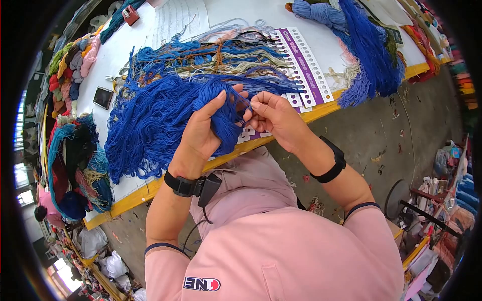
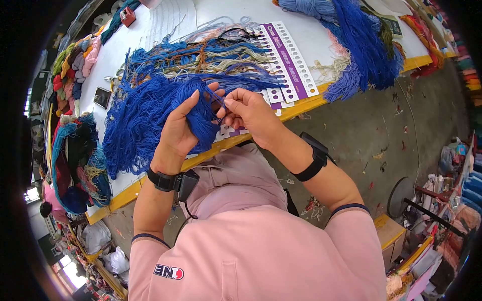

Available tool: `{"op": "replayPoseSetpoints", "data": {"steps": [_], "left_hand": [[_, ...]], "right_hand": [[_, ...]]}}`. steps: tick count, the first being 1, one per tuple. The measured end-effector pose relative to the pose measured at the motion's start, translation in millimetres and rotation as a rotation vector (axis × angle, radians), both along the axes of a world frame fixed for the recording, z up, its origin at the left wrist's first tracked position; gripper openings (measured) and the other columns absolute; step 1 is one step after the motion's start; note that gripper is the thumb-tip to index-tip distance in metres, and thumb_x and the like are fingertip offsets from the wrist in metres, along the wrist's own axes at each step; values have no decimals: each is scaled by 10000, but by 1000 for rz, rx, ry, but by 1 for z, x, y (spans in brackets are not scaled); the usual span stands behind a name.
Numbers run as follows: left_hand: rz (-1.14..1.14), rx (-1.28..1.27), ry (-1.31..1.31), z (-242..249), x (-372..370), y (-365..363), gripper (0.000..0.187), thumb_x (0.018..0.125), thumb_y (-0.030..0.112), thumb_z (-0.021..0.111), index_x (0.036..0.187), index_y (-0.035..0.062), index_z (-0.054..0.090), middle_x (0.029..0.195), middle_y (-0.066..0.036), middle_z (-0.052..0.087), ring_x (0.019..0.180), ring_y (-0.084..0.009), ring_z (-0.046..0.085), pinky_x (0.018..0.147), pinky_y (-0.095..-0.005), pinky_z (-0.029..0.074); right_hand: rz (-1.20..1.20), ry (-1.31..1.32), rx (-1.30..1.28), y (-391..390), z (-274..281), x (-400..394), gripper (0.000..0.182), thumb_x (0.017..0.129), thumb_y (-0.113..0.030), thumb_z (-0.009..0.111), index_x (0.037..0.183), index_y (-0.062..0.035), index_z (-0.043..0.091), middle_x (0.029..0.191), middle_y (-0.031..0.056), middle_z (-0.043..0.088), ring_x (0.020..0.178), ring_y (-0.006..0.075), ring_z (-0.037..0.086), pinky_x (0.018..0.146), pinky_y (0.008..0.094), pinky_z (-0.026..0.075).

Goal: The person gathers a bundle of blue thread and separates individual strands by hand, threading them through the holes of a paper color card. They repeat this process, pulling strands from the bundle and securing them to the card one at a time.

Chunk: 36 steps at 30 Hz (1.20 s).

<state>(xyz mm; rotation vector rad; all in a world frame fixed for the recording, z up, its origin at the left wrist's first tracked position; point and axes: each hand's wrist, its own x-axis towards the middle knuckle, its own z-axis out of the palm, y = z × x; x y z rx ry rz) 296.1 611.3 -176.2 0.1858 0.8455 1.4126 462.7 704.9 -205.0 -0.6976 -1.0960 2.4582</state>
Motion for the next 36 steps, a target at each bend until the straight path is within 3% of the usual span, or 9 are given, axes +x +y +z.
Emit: {"op": "replayPoseSetpoints", "data": {"steps": [8, 14, 20, 29, 32, 36], "left_hand": [[42, -24, -21, 4, 1, -3, 493, 992, 291, 516, 1384, 2, 442, 1312, -145, 568, 1078, -246, 622, 868, -379, 529], [-32, 36, -70, 3, -3, -4, 467, 993, 275, 518, 1365, -3, 468, 1315, -137, 557, 1124, -230, 582, 912, -418, 522], [-6, -10, -36, 11, 1, -4, 447, 995, 276, 522, 1343, -3, 494, 1244, -125, 605, 1021, -209, 634, 847, -396, 550], [124, -25, 242, 13, 11, -2, 432, 837, -49, 649, 1255, 14, 564, 1046, -84, 663, 894, -184, 662, 744, -338, 565], [122, -5, 222, 13, 10, -2, 430, 833, -57, 643, 1250, 18, 569, 1026, -79, 667, 877, -180, 663, 737, -327, 564], [113, -20, 279, 18, 14, -2, 433, 828, -55, 644, 1248, 23, 573, 1026, -81, 666, 872, -176, 661, 761, -315, 559]], "right_hand": [[-38, -24, 162, -4, 12, 2, 91, 992, -111, 502, 946, -57, 559, 818, 48, 672, 652, 63, 571, 568, 195, 445], [-35, -100, 118, -5, 10, -5, 75, 955, -103, 575, 990, -39, 590, 850, 37, 661, 673, 61, 584, 575, 194, 458], [-55, -96, 146, -14, 14, -18, 86, 921, -127, 650, 963, -54, 635, 805, -38, 610, 603, -3, 400, 513, 178, 297], [-19, -92, 148, -9, 18, -4, 70, 917, -123, 645, 895, -62, 618, 739, -48, 568, 571, 12, 363, 510, 180, 280], [-16, -86, 118, -7, 18, 0, 37, 904, -80, 638, 897, -45, 628, 746, -40, 561, 637, 23, 432, 569, 182, 356], [-12, -80, 147, -8, 19, 0, 44, 908, -95, 637, 890, -56, 626, 734, -53, 539, 623, 19, 413, 551, 180, 332]]}}
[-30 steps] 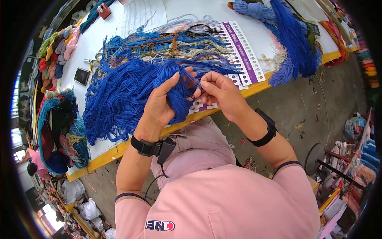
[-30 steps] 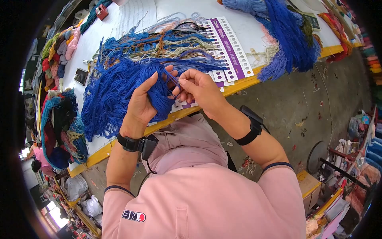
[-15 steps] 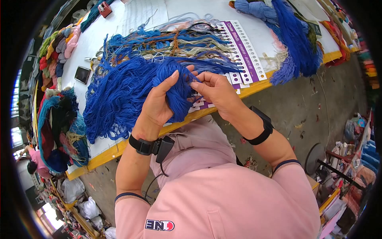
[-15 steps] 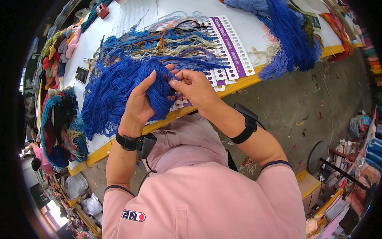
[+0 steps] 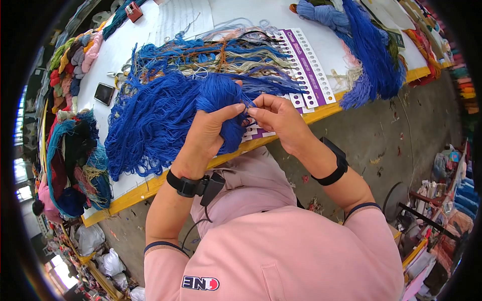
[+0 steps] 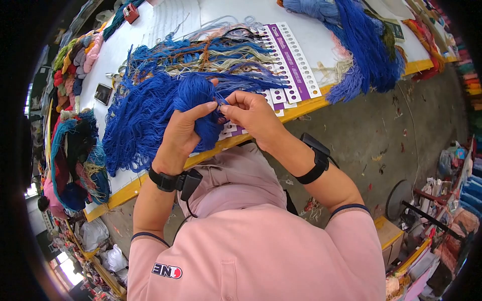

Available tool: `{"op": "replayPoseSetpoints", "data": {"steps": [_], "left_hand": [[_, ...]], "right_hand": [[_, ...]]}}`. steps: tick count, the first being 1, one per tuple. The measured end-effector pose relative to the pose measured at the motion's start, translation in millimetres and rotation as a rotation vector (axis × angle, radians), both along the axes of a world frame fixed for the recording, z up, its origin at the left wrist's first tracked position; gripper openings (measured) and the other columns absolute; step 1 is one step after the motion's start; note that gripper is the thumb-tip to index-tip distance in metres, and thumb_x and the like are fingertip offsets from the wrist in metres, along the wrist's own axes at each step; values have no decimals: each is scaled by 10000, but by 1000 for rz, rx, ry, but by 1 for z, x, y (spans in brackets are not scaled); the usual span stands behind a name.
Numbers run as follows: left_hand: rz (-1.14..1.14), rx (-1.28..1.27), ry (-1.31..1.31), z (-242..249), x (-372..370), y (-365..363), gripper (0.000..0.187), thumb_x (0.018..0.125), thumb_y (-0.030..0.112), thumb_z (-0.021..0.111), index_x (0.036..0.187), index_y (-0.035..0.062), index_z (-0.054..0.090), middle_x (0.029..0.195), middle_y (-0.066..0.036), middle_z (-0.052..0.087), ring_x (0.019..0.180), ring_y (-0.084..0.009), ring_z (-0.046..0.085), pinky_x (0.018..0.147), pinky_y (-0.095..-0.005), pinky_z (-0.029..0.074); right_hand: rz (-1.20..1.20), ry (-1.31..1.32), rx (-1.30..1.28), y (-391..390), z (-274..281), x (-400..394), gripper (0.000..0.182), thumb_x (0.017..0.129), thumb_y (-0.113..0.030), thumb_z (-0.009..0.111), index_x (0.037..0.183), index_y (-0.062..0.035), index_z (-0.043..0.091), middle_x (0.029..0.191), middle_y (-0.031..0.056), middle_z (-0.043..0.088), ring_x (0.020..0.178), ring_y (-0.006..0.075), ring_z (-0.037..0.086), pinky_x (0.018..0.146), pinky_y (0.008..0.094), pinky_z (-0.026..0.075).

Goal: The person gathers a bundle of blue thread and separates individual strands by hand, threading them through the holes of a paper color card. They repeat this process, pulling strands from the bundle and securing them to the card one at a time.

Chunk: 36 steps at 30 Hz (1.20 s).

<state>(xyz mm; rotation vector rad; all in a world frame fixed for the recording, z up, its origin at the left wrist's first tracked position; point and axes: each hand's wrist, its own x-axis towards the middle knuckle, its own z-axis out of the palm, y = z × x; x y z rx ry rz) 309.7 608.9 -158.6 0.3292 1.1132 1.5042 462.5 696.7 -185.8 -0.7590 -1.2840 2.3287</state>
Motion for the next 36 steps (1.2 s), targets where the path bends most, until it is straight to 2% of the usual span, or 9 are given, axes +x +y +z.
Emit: {"op": "replayPoseSetpoints", "data": {"steps": [11, 14, 18, 21, 25, 28, 32, 34, 36], "left_hand": [[-7, -39, -29, -11, -14, -6, 285, 880, 38, 597, 1145, -67, 605, 849, -68, 637, 712, -120, 591, 707, -288, 513], [-327, -87, -142, 9, -40, -17, 299, 903, 97, 578, 1134, -89, 613, 825, -57, 608, 607, -74, 491, 654, -269, 468], [-92, 380, -529, 20, -71, -27, 534, 906, 98, 567, 1408, -12, 420, 1087, -108, 641, 598, -57, 429, 665, -251, 454], [185, 522, -428, 28, -99, -34, 593, 895, 90, 578, 1450, 51, 372, 1339, -141, 548, 671, -90, 453, 724, -289, 477], [405, 572, -433, 22, -132, -40, 567, 903, 94, 591, 1417, 48, 355, 1341, -120, 550, 662, -108, 465, 707, -290, 485], [479, 593, -412, 18, -160, -50, 544, 925, 94, 572, 1411, 28, 337, 1353, -131, 542, 657, -106, 464, 675, -257, 478], [458, 635, -350, 27, -204, -74, 447, 945, 102, 552, 1335, -73, 420, 886, -61, 552, 631, -88, 425, 607, -216, 435], [555, 629, -314, 30, -233, -91, 412, 947, 107, 549, 1301, -86, 463, 763, -9, 433, 616, -84, 411, 586, -227, 419], [627, 640, -224, 34, -251, -105, 394, 951, 110, 543, 1290, -78, 472, 775, -7, 448, 594, -74, 402, 558, -213, 397]], "right_hand": [[-107, 164, -288, 2, 7, 4, 43, 940, -111, 574, 914, -78, 579, 747, -17, 538, 625, 37, 423, 535, 183, 331], [29, 228, -349, 13, 1, 18, 74, 931, -120, 574, 976, -76, 535, 714, -6, 507, 637, 62, 460, 523, 211, 328], [239, -255, 488, 32, 14, 34, 45, 903, -73, 600, 907, -32, 584, 724, -10, 558, 622, 93, 494, 550, 243, 376], [372, -295, 876, 49, 35, 46, 53, 891, -55, 621, 906, -6, 609, 775, 13, 573, 711, 99, 535, 620, 243, 419], [-46, 254, 507, 50, 50, 48, 118, 948, -137, 578, 934, -27, 619, 1019, 140, 622, 995, 217, 590, 903, 348, 452], [-301, 573, -39, 50, 70, 45, 156, 970, -190, 551, 925, -48, 596, 1057, 133, 640, 1041, 251, 588, 928, 383, 449], [-266, 598, -375, 77, 65, 84, 155, 940, -143, 561, 816, -83, 490, 730, 6, 493, 688, 126, 459, 662, 281, 395], [-363, 449, -302, 116, 63, 128, 184, 880, -48, 563, 761, -100, 433, 651, -21, 327, 570, 97, 290, 551, 256, 294], [-688, 534, -26, 178, 63, 203, 227, 824, 35, 556, 706, -98, 416, 643, -26, 331, 554, 87, 284, 511, 242, 273]]}}
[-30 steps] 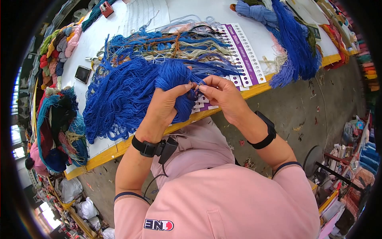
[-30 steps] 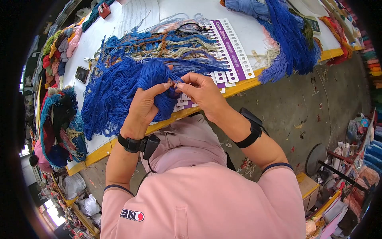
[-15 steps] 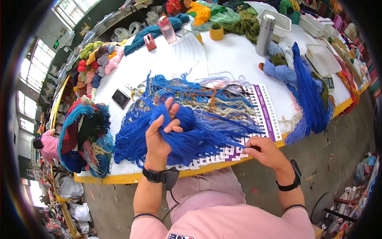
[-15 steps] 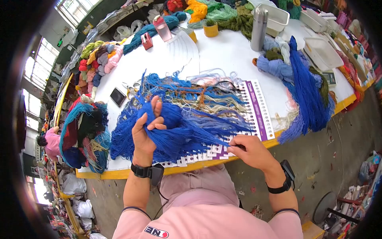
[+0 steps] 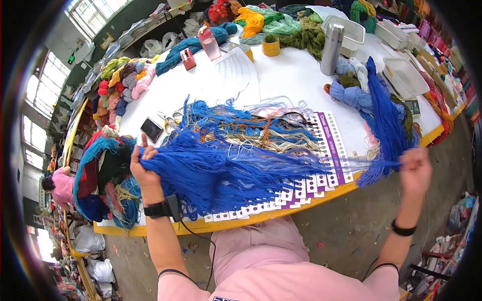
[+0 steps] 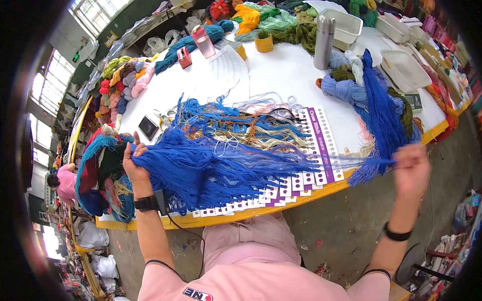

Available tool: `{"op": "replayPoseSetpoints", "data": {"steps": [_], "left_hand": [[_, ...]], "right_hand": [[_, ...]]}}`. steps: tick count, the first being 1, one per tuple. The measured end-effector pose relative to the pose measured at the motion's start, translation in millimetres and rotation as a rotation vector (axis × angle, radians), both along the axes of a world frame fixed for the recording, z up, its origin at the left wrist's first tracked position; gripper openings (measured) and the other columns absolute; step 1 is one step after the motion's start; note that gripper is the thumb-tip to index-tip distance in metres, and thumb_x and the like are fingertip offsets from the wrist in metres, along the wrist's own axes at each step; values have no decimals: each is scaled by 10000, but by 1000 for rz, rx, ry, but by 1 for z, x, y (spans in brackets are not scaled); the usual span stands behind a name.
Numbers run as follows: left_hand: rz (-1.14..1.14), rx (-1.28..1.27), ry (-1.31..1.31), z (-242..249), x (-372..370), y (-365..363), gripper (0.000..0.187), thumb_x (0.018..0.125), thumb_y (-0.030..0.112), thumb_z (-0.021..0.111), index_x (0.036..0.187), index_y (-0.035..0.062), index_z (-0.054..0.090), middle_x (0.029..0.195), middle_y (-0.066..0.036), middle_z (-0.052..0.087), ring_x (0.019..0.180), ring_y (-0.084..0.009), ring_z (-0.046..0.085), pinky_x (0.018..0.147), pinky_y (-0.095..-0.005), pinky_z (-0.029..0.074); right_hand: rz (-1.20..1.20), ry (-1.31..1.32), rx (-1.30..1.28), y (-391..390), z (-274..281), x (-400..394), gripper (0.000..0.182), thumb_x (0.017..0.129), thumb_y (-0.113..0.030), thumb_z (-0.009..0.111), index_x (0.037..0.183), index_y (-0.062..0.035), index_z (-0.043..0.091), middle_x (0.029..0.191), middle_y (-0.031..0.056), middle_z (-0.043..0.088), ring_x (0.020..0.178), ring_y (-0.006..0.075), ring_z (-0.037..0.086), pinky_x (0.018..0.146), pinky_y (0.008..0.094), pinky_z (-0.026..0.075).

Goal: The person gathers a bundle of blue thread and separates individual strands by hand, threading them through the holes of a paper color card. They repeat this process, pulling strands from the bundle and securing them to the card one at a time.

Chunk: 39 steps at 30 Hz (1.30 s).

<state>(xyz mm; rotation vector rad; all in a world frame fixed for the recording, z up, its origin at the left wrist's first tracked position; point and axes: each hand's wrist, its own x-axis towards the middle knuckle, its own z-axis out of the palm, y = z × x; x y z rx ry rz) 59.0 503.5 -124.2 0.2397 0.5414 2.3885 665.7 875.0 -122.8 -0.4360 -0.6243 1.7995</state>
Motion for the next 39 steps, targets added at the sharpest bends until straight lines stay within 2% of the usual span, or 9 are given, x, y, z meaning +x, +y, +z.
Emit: {"op": "replayPoseSetpoints", "data": {"steps": [2, 6, 8, 11, 15, 17, 24, 31, 39], "left_hand": [[58, 33, -11, 3, -11, -11, 377, 949, 131, 566, 1271, -51, 494, 770, -3, 451, 580, -70, 397, 544, -206, 387], [116, -106, 126, 17, 29, 16, 358, 948, 99, 568, 1266, -37, 475, 747, 5, 484, 586, -65, 386, 529, -208, 365], [-33, -309, 71, 27, 93, 55, 145, 943, 67, 564, 1070, -3, 566, 693, 13, 460, 541, -66, 362, 481, -226, 330], [-410, -544, 103, 12, 172, 93, 108, 924, 119, 606, 946, 16, 581, 646, 20, 452, 523, -77, 374, 493, -232, 323], [-800, -769, 95, -14, 244, 120, 134, 938, 126, 589, 962, -4, 609, 722, -11, 555, 557, -71, 432, 512, -222, 367], [-875, -813, 89, -36, 253, 126, 181, 938, 112, 575, 1001, -49, 630, 832, -74, 653, 619, -92, 531, 570, -236, 453], [-911, -1093, 350, -34, 280, 146, 209, 898, 34, 565, 1045, -101, 628, 942, -164, 691, 696, -142, 610, 633, -251, 538], [-883, -1081, 396, -49, 286, 173, 108, 861, -27, 550, 933, -67, 620, 799, -104, 630, 616, -142, 561, 534, -256, 459], [-908, -1100, 467, -67, 286, 177, 40, 802, -70, 621, 819, -40, 641, 724, -91, 631, 554, -135, 551, 484, -267, 434]], "right_hand": [[-626, -160, 185, 87, -14, 157, 107, 860, -36, 576, 770, -34, 518, 672, 13, 436, 572, 100, 357, 491, 238, 297], [-1002, -546, 521, 59, 13, 179, 154, 911, -102, 542, 943, 38, 595, 843, 71, 581, 656, 94, 462, 558, 209, 369], [-590, -833, 630, -15, 26, 15, 123, 938, -106, 512, 978, -32, 601, 913, 48, 603, 825, 117, 543, 696, 261, 440], [306, -1316, 916, -72, -8, -82, 119, 928, -65, 510, 1022, -16, 564, 827, 109, 612, 727, 168, 588, 656, 332, 468], [646, -1101, 879, -93, -57, -136, 115, 970, -128, 494, 1021, -25, 505, 680, 88, 616, 648, 227, 629, 614, 354, 477], [635, -1078, 829, -92, -79, -139, 94, 967, -119, 523, 965, -30, 552, 636, 41, 629, 553, 96, 576, 513, 262, 423], [753, -1056, 753, -87, -81, -144, 94, 942, -107, 573, 902, -22, 585, 629, 18, 654, 539, 52, 542, 495, 228, 388], [758, -1157, 901, -82, -81, -151, 86, 876, -113, 599, 858, -29, 603, 613, 48, 641, 543, 115, 627, 538, 281, 466], [647, -1245, 1306, -77, -82, -162, 136, 789, -169, 570, 846, -53, 614, 689, 154, 623, 642, 325, 635, 613, 403, 486]]}}
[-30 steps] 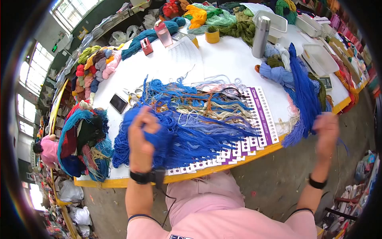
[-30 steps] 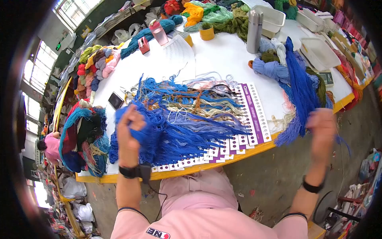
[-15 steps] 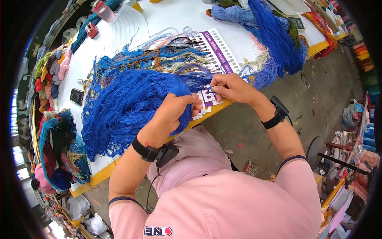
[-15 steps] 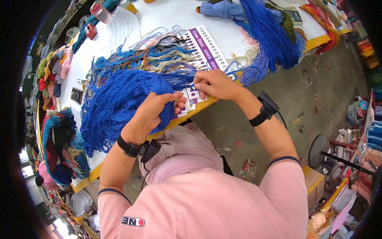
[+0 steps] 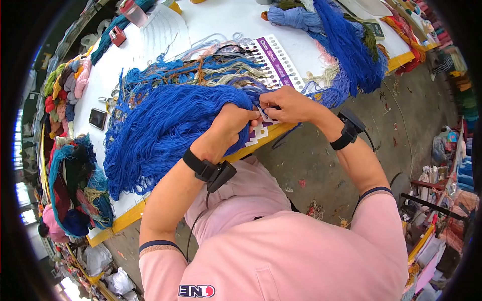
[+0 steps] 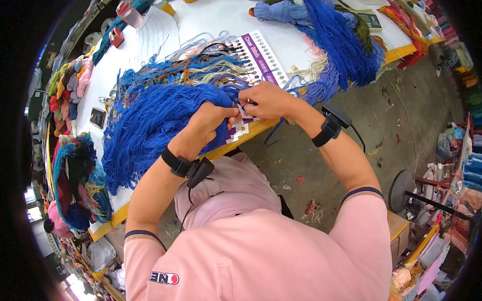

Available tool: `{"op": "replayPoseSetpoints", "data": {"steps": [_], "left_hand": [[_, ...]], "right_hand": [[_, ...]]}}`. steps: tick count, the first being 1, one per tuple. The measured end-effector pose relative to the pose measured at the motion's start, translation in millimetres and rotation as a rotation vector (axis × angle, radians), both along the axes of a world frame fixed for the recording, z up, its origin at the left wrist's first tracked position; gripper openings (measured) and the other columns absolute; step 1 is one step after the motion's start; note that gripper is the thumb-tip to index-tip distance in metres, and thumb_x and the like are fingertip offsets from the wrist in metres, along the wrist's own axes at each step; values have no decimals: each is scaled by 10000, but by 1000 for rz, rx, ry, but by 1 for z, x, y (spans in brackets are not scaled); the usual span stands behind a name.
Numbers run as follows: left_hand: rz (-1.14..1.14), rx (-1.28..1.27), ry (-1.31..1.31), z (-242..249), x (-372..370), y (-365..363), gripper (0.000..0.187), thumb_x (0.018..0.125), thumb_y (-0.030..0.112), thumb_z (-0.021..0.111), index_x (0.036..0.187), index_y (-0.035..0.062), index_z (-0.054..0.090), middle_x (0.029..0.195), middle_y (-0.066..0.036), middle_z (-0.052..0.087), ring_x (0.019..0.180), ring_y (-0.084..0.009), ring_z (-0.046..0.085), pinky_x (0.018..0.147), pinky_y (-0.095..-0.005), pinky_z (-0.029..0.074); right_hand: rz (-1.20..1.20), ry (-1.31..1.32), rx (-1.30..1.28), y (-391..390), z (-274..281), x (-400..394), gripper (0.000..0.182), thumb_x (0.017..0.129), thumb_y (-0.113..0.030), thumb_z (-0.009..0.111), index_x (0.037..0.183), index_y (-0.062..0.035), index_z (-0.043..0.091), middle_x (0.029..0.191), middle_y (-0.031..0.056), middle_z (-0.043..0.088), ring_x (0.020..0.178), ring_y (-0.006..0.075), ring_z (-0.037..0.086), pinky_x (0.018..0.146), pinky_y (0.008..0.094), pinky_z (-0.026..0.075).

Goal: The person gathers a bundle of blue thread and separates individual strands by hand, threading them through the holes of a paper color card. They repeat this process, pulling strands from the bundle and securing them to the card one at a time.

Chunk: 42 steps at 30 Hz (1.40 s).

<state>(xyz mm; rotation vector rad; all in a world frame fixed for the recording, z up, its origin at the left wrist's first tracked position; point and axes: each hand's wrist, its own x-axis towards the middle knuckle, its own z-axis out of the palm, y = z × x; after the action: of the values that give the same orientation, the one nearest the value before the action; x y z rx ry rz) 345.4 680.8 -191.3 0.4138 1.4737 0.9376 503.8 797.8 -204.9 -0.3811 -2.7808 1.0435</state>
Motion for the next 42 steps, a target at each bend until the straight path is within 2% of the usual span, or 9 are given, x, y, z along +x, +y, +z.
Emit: {"op": "replayPoseSetpoints", "data": {"steps": [4, 7, 10, 16, 20, 25, 29, 36, 42], "left_hand": [[6, 28, 113, -2, 9, 0, 42, 820, -25, 646, 778, -30, 652, 675, -79, 628, 543, -135, 558, 490, -262, 434], [-16, 58, 105, -11, 6, -3, 52, 849, 8, 641, 819, -26, 666, 706, -82, 650, 550, -130, 570, 505, -245, 436], [-50, 56, 71, -10, 1, -5, 56, 853, 12, 636, 836, -28, 672, 723, -97, 668, 572, -139, 600, 511, -242, 449], [-49, 55, 123, -12, 6, -2, 91, 854, 48, 636, 795, -7, 679, 681, -90, 671, 521, -141, 577, 493, -268, 446], [-75, 174, 308, -14, 1, -8, 115, 842, 60, 632, 779, -28, 669, 677, -91, 668, 525, -149, 610, 490, -269, 458], [-75, 102, 261, -8, -15, -10, 157, 853, 87, 651, 774, -47, 670, 675, -104, 664, 524, -159, 617, 506, -271, 485], [-62, 172, 151, -14, -16, -16, 135, 865, 89, 692, 909, -35, 662, 796, -118, 688, 607, -140, 620, 537, -268, 481], [-69, 164, 107, -9, -19, -18, 140, 862, 80, 707, 932, -36, 672, 757, -94, 666, 625, -139, 621, 557, -253, 491], [-45, 153, 95, 0, -15, -19, 157, 840, 63, 724, 948, -40, 676, 738, -82, 660, 644, -137, 626, 559, -247, 488]], "right_hand": [[26, 34, 4, 2, 0, 0, 128, 796, -154, 563, 836, -41, 609, 659, 135, 613, 611, 285, 638, 590, 387, 479], [-24, -133, -460, 5, 9, 4, 95, 830, -116, 567, 807, -23, 563, 621, 82, 572, 533, 166, 553, 539, 304, 441], [82, -160, -403, 12, 9, 4, 90, 852, -102, 556, 810, -24, 568, 613, 46, 575, 525, 113, 543, 527, 281, 440], [93, -15, -75, 5, 1, -4, 85, 872, -102, 565, 833, -30, 584, 635, 42, 592, 550, 101, 557, 528, 277, 438], [-75, -148, -430, 2, 10, 3, 111, 895, -127, 601, 918, -19, 596, 703, 52, 627, 611, 104, 579, 568, 281, 454], [-70, -60, -403, 1, 5, 7, 129, 874, -135, 620, 881, -6, 624, 683, 75, 640, 625, 140, 622, 576, 298, 476], [-93, -84, -390, 1, 4, 6, 138, 874, -148, 631, 889, -10, 622, 679, 73, 642, 619, 149, 616, 577, 309, 472], [-77, -57, -326, -1, 3, 7, 143, 874, -156, 630, 907, -17, 623, 679, 80, 648, 620, 171, 623, 584, 325, 471], [-105, -59, -383, -2, 3, 10, 117, 910, -119, 597, 937, -5, 591, 691, 57, 629, 632, 116, 578, 580, 290, 459]]}}
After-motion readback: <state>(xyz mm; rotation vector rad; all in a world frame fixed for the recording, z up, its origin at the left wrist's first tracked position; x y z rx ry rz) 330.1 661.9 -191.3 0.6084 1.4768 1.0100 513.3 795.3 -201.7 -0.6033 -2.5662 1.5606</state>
